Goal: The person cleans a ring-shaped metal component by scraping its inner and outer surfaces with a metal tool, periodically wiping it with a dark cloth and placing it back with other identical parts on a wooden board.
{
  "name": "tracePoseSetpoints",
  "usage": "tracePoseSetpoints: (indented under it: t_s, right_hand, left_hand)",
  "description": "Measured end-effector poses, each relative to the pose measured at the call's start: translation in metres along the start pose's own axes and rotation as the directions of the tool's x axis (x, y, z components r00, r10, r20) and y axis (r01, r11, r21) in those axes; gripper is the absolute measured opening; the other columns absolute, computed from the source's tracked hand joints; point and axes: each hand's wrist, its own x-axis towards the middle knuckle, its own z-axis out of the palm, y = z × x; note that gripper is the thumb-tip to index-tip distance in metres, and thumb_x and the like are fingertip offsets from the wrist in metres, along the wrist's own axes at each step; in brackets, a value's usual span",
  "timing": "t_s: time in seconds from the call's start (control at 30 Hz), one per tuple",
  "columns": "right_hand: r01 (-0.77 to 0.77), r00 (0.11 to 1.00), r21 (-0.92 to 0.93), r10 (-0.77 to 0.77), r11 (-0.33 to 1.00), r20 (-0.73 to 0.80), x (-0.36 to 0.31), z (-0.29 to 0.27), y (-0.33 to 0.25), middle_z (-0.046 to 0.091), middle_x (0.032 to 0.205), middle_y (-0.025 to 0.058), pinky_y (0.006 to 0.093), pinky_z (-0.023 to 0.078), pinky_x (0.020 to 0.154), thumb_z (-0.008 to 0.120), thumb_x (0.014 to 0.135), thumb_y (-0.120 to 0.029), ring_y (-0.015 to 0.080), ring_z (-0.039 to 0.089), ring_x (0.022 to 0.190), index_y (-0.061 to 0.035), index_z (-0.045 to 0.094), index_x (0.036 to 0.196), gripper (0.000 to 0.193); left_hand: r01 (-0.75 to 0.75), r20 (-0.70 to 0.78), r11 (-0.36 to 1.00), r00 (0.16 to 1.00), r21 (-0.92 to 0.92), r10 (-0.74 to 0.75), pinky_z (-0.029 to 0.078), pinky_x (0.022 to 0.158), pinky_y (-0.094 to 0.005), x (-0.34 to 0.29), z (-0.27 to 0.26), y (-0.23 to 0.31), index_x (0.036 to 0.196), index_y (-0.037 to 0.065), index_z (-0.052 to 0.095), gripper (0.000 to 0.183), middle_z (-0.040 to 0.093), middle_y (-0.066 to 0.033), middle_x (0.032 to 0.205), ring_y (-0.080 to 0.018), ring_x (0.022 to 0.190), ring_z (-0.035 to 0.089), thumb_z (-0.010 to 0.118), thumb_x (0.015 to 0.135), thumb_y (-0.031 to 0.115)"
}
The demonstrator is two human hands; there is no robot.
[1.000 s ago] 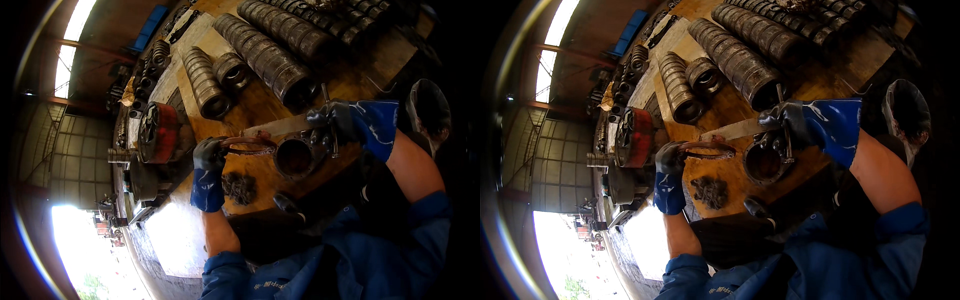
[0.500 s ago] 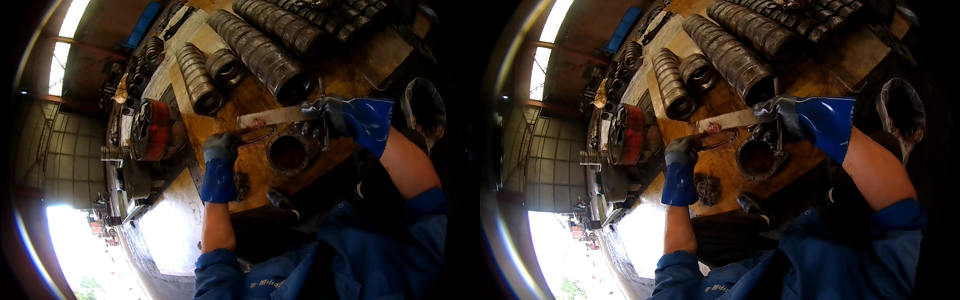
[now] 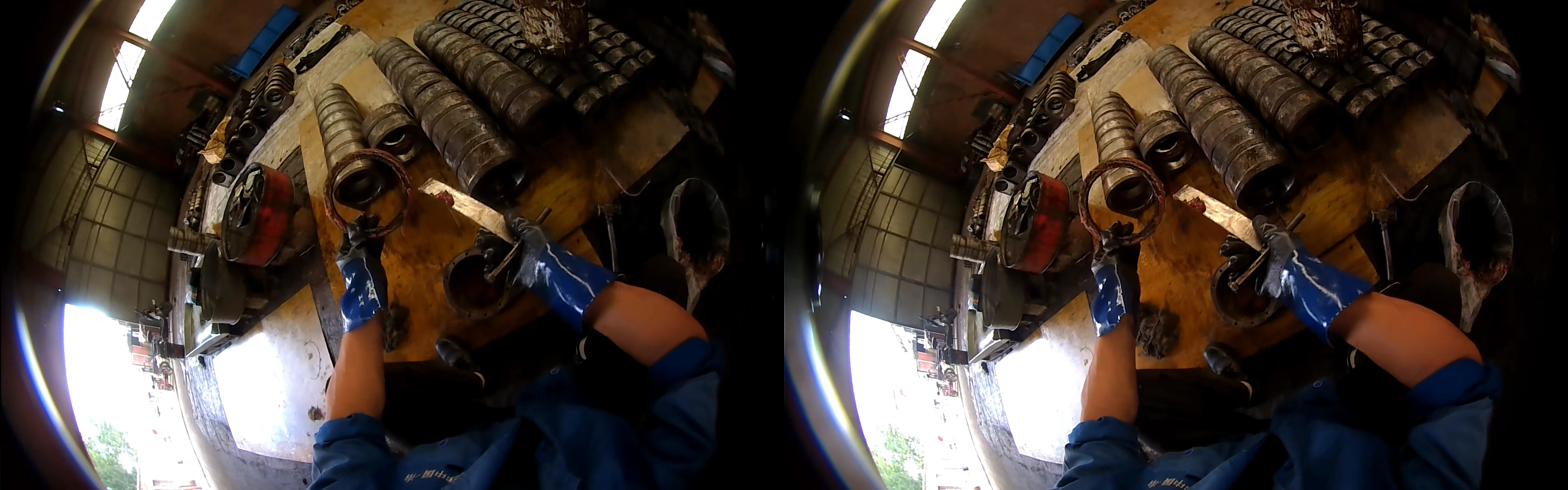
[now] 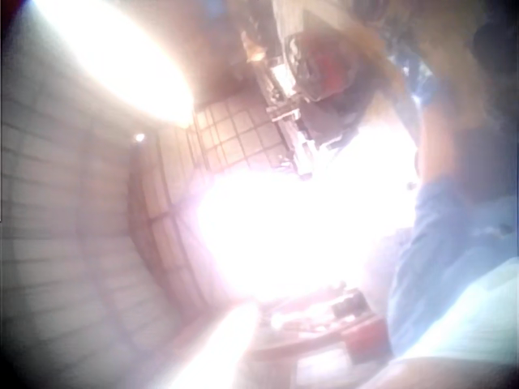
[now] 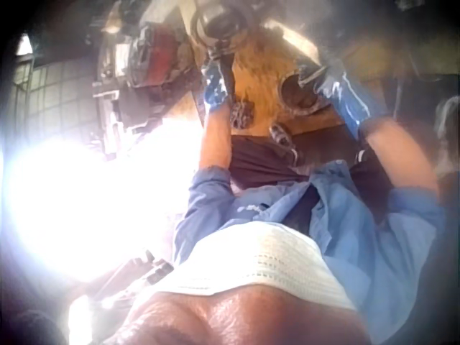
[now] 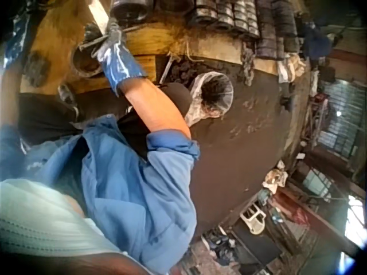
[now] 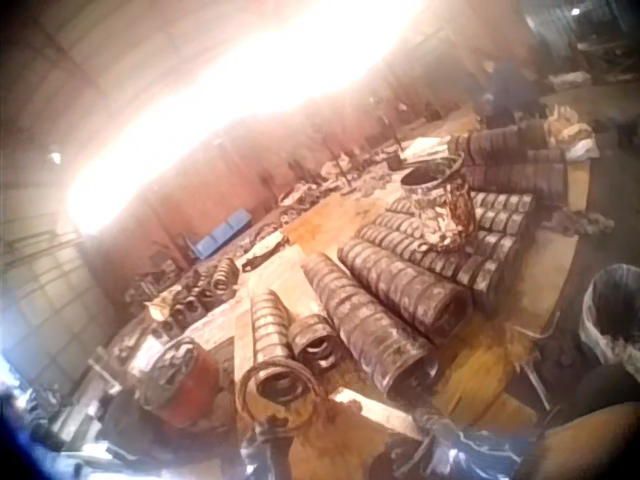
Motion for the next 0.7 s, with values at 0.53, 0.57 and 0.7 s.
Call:
tracePoseSetpoints:
  t_s: [0.53,0.57,0.7]
  right_hand:
    - [0.091,0.989,-0.056,-0.084,0.994,0.119,-0.005,0.011,-0.018,0.067,0.085,0.0198,0.0442,0.055,0.055,0.042,0.097,-0.041,0.0288,0.064,0.063,0.0041,0.051,0.118,0.05]
    - [0.229,0.973,-0.155,-0.23,0.961,0.012,-0.017,0.025,-0.013,0.067,0.087,0.0209,0.0443,0.056,0.057,0.046,0.096,-0.04,0.029,0.066,0.069,0.0069,0.049,0.119,0.053]
    - [0.171,0.985,-0.208,-0.161,0.963,0.06,-0.027,0.02,-0.015,0.064,0.097,0.0161,0.0388,0.053,0.05,0.045,0.097,-0.027,0.0248,0.065,0.066,0.0028,0.047,0.121,0.038]
  left_hand:
    - [-0.337,0.373,0.687,0.922,0.644,0.102,0.049,0.065,-0.0289,0.028,-0.023,0.001,0.102,-0.002,0.066,0.017,0.069,-0.0085,0.088,-0.0168,0.075,0.063,0.058,0.091,0.01]
    - [-0.374,0.361,0.589,0.921,0.717,0.146,0.049,0.065,-0.0291,0.02,-0.018,-0.002,0.1,-0.001,0.067,0.017,0.069,-0.0085,0.086,-0.0166,0.073,0.063,0.059,0.091,0.011]
    - [-0.669,0.592,0.176,0.729,0.722,0.344,0.049,0.061,-0.0303,-0.028,0.017,0.009,0.093,0.004,0.07,0.016,0.066,-0.0101,0.074,-0.0197,0.066,0.063,0.064,0.088,0.019]
